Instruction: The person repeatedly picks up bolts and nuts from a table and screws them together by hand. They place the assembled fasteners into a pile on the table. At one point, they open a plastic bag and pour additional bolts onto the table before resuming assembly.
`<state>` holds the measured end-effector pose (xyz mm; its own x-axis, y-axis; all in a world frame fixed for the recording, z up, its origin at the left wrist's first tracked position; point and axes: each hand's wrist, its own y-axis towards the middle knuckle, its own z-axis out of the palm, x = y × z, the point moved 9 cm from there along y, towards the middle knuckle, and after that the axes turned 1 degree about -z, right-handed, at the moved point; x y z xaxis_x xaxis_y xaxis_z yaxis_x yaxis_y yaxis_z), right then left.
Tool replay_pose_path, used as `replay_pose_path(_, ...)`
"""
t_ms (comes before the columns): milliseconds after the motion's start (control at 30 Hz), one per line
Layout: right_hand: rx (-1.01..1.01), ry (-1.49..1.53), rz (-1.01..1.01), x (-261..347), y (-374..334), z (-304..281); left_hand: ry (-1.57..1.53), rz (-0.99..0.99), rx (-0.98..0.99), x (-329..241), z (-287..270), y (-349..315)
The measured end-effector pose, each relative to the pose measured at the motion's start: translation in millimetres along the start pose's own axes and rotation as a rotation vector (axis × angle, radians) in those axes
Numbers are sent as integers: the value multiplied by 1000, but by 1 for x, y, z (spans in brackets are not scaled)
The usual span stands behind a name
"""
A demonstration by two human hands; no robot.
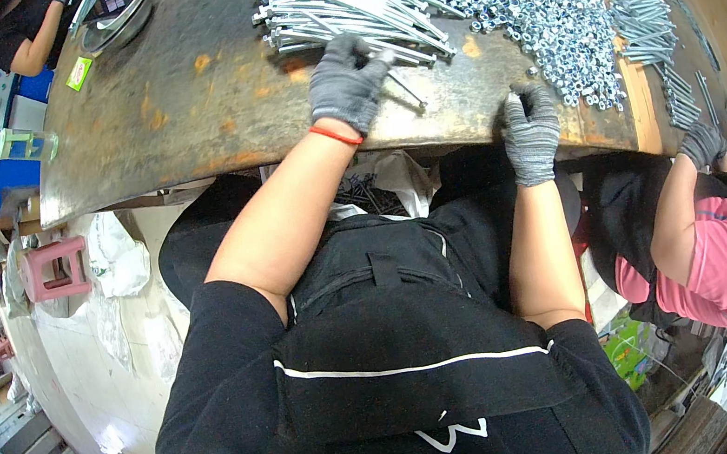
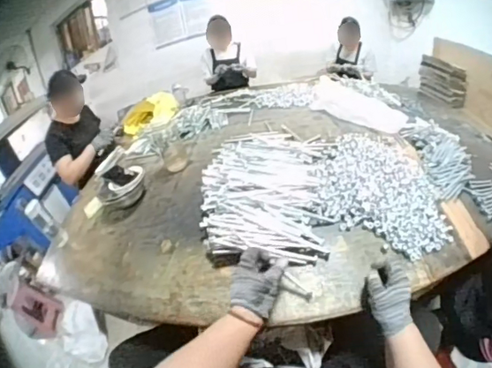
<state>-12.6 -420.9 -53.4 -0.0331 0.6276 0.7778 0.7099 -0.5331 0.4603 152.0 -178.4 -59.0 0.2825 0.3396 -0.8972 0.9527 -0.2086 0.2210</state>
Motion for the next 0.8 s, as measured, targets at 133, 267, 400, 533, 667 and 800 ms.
replay_pose_path(133,193,377,442,6,-18,24,-785,16,-92,-10,-25,-24)
replay_pose_path(267,292,310,299,42,-37,35,-572,154,183,-53,-37,-65)
replay_pose_path(400,448,645,522,73,-57,55,-237,-243,541,-24,-25,-106)
replay_pose_path(533,549,645,485,88,-61,57,-213,-142,701,-34,-22,-126)
replay_pose_path(667,680,413,126,123,-48,49,-287,-165,775,-32,-28,-127)
replay_pose_path(800,700,215,-156,151,-43,48,-238,-133,785,-39,-33,-125)
